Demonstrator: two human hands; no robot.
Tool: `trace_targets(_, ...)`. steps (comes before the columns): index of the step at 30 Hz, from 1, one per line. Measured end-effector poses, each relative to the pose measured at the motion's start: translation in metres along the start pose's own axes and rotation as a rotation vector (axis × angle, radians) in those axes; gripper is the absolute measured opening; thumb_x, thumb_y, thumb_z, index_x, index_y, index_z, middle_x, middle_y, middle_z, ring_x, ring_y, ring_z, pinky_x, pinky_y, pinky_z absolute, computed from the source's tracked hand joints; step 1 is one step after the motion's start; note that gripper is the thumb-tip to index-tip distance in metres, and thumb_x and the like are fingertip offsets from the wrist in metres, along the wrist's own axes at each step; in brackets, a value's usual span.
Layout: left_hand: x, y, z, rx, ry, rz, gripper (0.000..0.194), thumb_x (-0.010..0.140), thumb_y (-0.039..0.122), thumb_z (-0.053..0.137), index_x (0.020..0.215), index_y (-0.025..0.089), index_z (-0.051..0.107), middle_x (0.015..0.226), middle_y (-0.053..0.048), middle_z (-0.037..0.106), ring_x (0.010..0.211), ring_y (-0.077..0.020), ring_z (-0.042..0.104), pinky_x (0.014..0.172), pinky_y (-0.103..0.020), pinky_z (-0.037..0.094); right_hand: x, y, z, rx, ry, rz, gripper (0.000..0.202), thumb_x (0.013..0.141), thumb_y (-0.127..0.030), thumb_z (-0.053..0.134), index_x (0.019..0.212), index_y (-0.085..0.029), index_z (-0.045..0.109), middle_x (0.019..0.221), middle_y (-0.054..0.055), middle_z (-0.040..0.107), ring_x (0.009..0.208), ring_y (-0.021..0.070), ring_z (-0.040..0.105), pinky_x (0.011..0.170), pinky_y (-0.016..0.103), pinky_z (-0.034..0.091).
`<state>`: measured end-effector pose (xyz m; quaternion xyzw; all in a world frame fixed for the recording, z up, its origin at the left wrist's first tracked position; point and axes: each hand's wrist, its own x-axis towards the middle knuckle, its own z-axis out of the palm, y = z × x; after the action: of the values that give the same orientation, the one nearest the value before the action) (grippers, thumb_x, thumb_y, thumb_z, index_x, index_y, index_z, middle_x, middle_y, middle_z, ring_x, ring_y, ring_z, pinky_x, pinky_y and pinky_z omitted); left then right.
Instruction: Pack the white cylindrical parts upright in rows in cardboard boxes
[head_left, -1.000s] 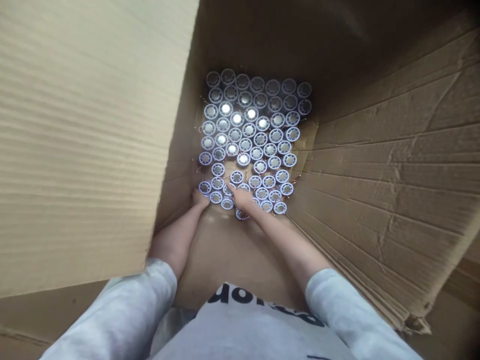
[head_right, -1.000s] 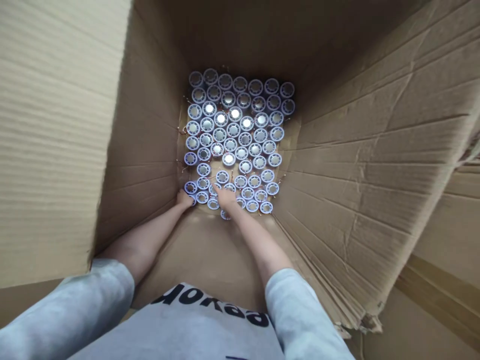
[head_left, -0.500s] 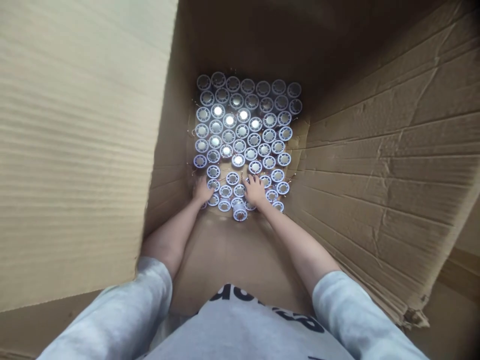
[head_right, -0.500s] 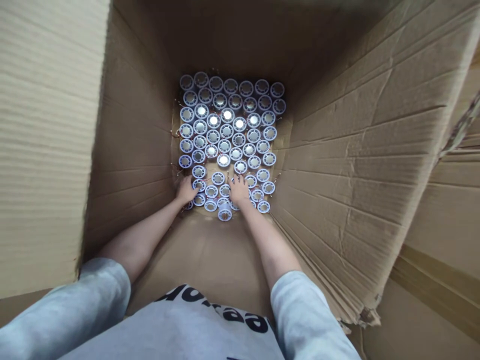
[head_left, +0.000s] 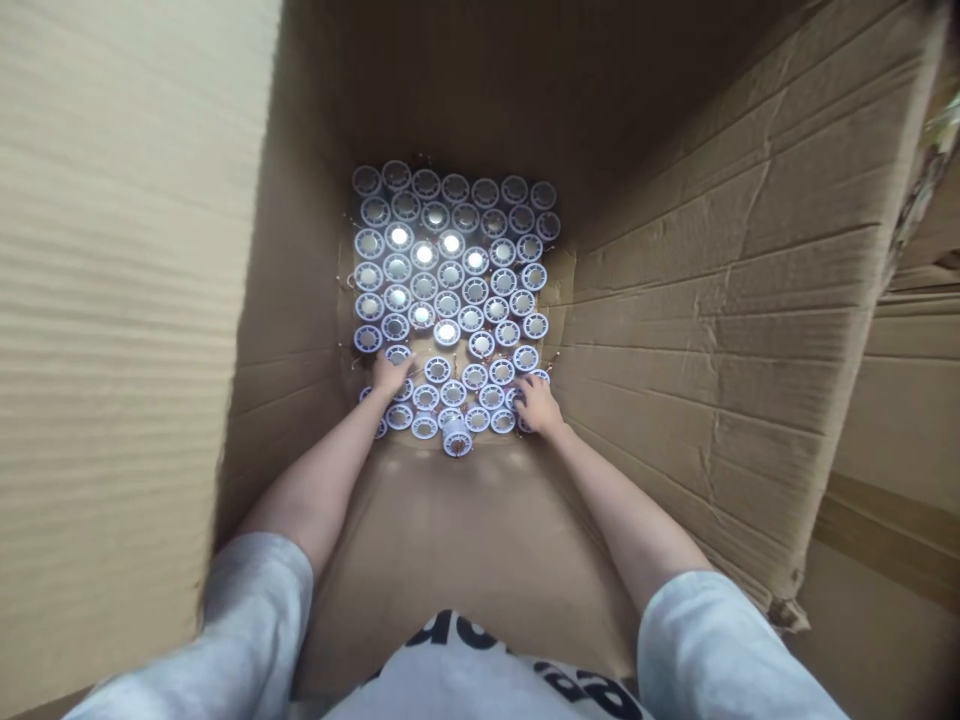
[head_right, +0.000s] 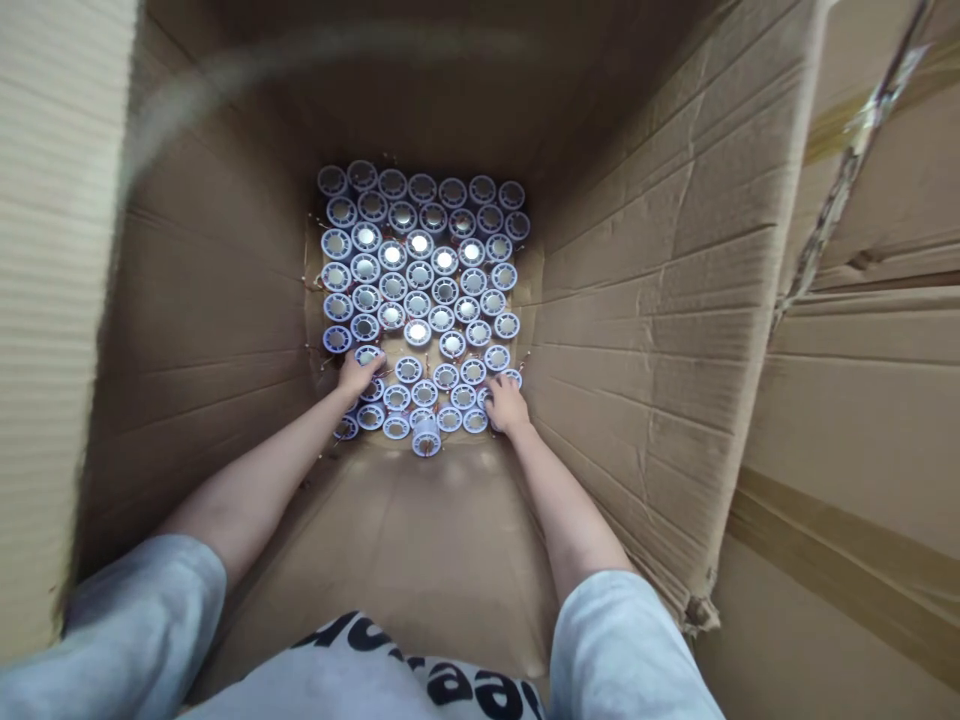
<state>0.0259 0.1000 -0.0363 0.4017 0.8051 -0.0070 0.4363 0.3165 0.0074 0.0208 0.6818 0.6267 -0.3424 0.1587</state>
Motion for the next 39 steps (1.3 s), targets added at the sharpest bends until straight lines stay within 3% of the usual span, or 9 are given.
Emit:
trace_targets(5,0.005,0.001,0.001,0.155,0.021,0.129,0.054,0.072,0.035,0.067,0.120,0.014,0.054,0.117,-0.015,0.060,0.110,-0.0264,0.057,0.093,-0.032,0.045,0.010,-0.002,-0.010,-0.087,-0.036,-0.048,0.033,0.088,-0.025,0.043,0.113,-0.021,0.064,0.112,0.010,0.056,0.104,0.0263,0.044,0.091,0.036,0.038)
trace_targets(8,0.005,-0.005,-0.006,0.235,-0.095,0.365,0.054,0.069,0.024,0.067,0.121,0.017,0.055,0.118,-0.011,0.060,0.110,-0.0242,0.057,0.097,-0.030,0.043,0.021,-0.017,-0.013,-0.095,0.110,-0.060,0.037,0.088,-0.022,0.042,0.121,-0.018,0.058,0.122,0.012,0.051,0.107,0.0258,0.043,0.092,0.036,0.038)
trace_targets(11,0.006,-0.006,-0.009,0.255,-0.225,0.463,0.052,0.071,0.020,0.063,0.122,0.019,0.054,0.120,-0.008,0.061,0.113,-0.0235,0.056,0.099,-0.031,0.042,0.030,-0.033,-0.011,-0.074,0.107,-0.141,0.046,0.085,-0.021,0.047,0.131,-0.022,0.050,0.136,0.010,0.042,0.118,0.0273,0.036,0.097,0.039,0.035)
trace_targets(15,0.001,0.004,-0.005,0.346,-0.268,0.412,0.047,0.076,0.031,0.061,0.120,0.014,0.055,0.120,-0.014,0.060,0.112,-0.0282,0.056,0.096,-0.034,0.043,0.041,-0.051,-0.008,-0.062,0.111,-0.104,0.039,0.086,-0.025,0.047,0.124,-0.022,0.057,0.133,0.010,0.046,0.118,0.0297,0.036,0.097,0.043,0.034)
trace_targets(20,-0.016,0.021,0.010,0.466,-0.107,0.539,0.055,0.081,0.040,0.055,0.127,0.010,0.050,0.132,-0.021,0.048,0.124,-0.0350,0.043,0.103,-0.043,0.034,0.065,-0.073,-0.013,0.013,0.228,-0.072,0.049,0.086,-0.022,0.045,0.135,-0.020,0.044,0.143,0.010,0.035,0.121,0.0288,0.035,0.097,0.041,0.036)
trace_targets(24,-0.024,0.029,0.020,0.471,-0.268,0.633,0.058,0.081,0.042,0.055,0.136,0.025,0.044,0.138,-0.011,0.047,0.132,-0.0374,0.032,0.106,-0.053,0.026,0.077,-0.085,-0.015,-0.003,0.176,-0.033,0.051,0.084,-0.029,0.051,0.135,-0.023,0.045,0.145,0.010,0.031,0.122,0.0335,0.032,0.094,0.043,0.038)
trace_targets(29,-0.021,0.035,0.017,0.422,-0.326,0.589,0.052,0.078,0.041,0.060,0.128,0.028,0.053,0.131,-0.010,0.054,0.126,-0.0373,0.040,0.102,-0.055,0.029,0.071,-0.069,-0.019,0.049,0.180,-0.179,0.041,0.086,-0.027,0.045,0.126,-0.021,0.054,0.137,0.010,0.041,0.118,0.0290,0.038,0.096,0.041,0.037)
trace_targets(34,-0.012,0.054,0.022,0.157,-0.091,0.319,0.037,0.085,0.033,0.051,0.116,0.015,0.057,0.121,-0.014,0.060,0.115,-0.0268,0.053,0.097,-0.039,0.039,0.073,-0.039,-0.022,0.095,0.345,0.049,0.048,0.084,-0.022,0.043,0.131,-0.014,0.047,0.141,0.012,0.038,0.122,0.0291,0.035,0.102,0.042,0.032)
trace_targets(39,-0.002,0.086,0.041,0.079,-0.131,0.087,0.064,0.072,0.055,0.064,0.116,0.010,0.055,0.124,-0.022,0.058,0.117,-0.0361,0.052,0.097,-0.045,0.037,0.086,-0.032,-0.023,0.054,0.260,0.110,0.056,0.081,-0.026,0.052,0.136,-0.021,0.041,0.145,0.011,0.032,0.121,0.0319,0.040,0.097,0.046,0.036)
